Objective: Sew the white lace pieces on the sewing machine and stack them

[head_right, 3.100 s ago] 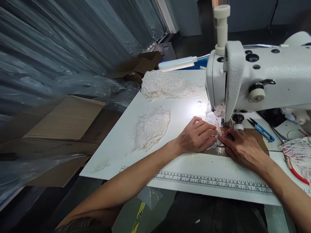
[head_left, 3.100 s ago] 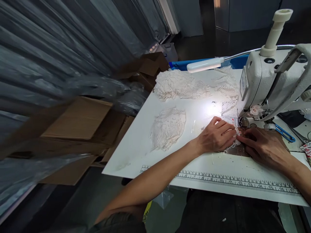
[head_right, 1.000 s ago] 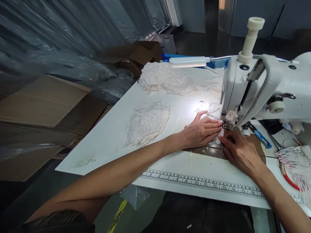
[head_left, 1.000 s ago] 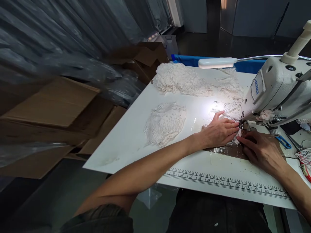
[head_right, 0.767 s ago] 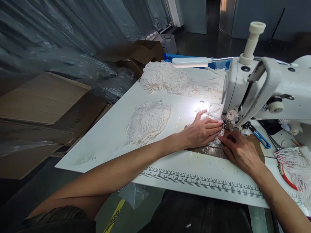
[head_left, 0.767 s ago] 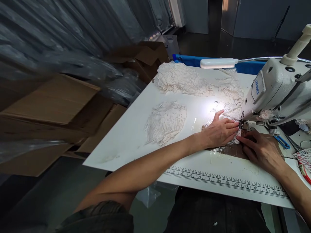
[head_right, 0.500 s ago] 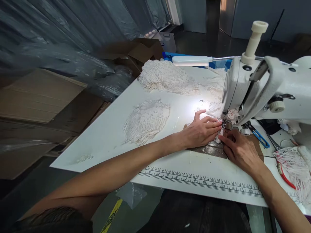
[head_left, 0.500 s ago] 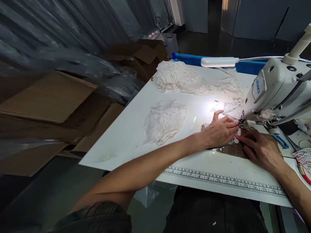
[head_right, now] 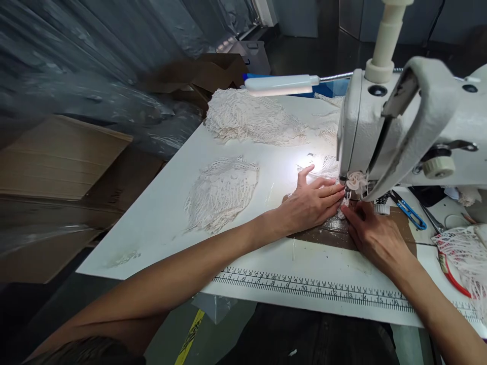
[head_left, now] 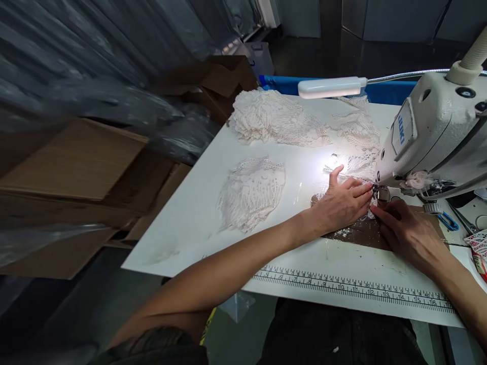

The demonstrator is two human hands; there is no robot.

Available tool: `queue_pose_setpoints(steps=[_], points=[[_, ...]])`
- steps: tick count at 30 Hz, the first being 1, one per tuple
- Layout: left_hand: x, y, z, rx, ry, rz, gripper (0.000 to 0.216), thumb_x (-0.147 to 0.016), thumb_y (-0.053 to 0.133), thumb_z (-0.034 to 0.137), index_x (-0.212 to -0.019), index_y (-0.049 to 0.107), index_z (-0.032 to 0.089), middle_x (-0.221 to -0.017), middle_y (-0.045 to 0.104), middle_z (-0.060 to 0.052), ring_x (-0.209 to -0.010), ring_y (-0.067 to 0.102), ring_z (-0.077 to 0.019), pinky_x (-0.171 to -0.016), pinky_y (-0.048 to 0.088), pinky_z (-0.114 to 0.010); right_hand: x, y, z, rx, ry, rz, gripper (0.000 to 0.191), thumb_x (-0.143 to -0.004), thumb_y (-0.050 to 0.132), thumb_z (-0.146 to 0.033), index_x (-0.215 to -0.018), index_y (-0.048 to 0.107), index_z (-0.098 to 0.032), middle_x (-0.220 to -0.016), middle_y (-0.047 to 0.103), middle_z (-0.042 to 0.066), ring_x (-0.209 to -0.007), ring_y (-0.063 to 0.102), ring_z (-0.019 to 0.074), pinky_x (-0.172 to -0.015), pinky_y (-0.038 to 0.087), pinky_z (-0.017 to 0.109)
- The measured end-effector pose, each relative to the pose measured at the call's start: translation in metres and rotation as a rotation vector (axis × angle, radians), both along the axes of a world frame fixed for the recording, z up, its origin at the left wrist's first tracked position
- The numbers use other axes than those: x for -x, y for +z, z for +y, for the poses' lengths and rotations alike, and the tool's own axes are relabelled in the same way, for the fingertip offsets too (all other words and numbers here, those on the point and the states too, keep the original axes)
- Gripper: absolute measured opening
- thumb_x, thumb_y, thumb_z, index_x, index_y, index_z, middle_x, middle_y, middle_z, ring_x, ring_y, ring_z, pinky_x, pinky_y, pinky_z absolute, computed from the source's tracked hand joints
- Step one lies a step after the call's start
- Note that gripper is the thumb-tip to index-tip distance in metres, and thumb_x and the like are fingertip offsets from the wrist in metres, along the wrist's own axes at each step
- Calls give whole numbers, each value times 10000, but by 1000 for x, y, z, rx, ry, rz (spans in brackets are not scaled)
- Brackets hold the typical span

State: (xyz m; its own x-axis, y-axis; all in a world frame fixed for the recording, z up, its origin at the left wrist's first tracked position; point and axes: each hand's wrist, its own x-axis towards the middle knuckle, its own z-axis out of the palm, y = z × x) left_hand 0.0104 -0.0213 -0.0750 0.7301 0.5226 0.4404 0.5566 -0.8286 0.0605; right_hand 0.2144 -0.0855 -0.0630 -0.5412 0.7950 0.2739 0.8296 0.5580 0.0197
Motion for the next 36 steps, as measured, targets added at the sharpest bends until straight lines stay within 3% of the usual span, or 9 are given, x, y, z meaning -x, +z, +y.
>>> queue_pose_setpoints(steps=[7, 12, 15, 17, 21, 25, 30, 36], points=[[-7, -2, 3, -12, 84, -11, 273, -1011, 397, 277, -1070, 656, 212, -1128, 697, -26, -1039, 596, -210, -1115, 192, -603, 3, -1, 5, -22, -80, -94, 373, -887, 427, -222, -1180, 657, -220, -940, 608, 124, -539, 511, 142, -401, 285, 237], [-7, -2, 3, -72, 110, -53, 247, -1004, 413, 281, -1031, 640, 188, -1153, 678, -51, -960, 615, -195, -1065, 307, -570, -9, -2, 6, 65, -119, 111, 361, -913, 429, -275, -1197, 641, -205, -979, 601, 126, -673, 591, 185, -495, 444, 273], [-1, 3, 7, -116, 117, -112, 223, -993, 431, 279, -1060, 610, 164, -1214, 637, -106, -901, 616, -187, -916, 456, -494, -20, -2, 6, 9, -204, 280, 306, -917, 417, -293, -1040, 671, -174, -1033, 592, 141, -823, 612, 223, -657, 534, 335], [4, 8, 10, -112, 88, -158, 220, -990, 426, 263, -1048, 598, 137, -1134, 654, -122, -861, 612, -178, -773, 512, -393, -25, -2, 6, -29, -231, 331, 272, -905, 425, -298, -907, 664, -168, -1061, 583, 152, -856, 610, 234, -704, 548, 351], [4, 14, 10, -7, -94, -167, 246, -988, 384, 184, -906, 607, 121, -905, 668, -81, -783, 598, -139, -679, 522, -287, -25, -3, 6, -11, -215, 327, 255, -899, 442, -288, -942, 654, -153, -1077, 579, 154, -848, 604, 228, -720, 558, 356], [0, 11, 6, 106, -216, -120, 222, -972, 420, 181, -933, 630, 122, -911, 673, -80, -825, 618, -151, -735, 541, -304, -21, -6, 4, -8, -151, 348, 286, -929, 427, -284, -1016, 659, -140, -1087, 589, 159, -883, 610, 225, -775, 552, 373], [1, 13, 9, 283, -214, -125, 157, -930, 522, 213, -956, 660, 143, -960, 685, -62, -884, 642, -162, -785, 541, -317, -20, -6, 2, 65, -153, 358, 334, -944, 405, -317, -968, 684, -134, -1078, 601, 162, -730, 605, 187, -685, 549, 344], [-2, 15, 8, 399, -113, -194, 175, -915, 526, 196, -863, 690, 163, -890, 705, -32, -836, 655, -138, -768, 542, -301, -19, -3, 1, 104, -184, 365, 357, -940, 398, -339, -976, 697, -147, -1112, 592, 166, -776, 593, 204, -734, 544, 383]])
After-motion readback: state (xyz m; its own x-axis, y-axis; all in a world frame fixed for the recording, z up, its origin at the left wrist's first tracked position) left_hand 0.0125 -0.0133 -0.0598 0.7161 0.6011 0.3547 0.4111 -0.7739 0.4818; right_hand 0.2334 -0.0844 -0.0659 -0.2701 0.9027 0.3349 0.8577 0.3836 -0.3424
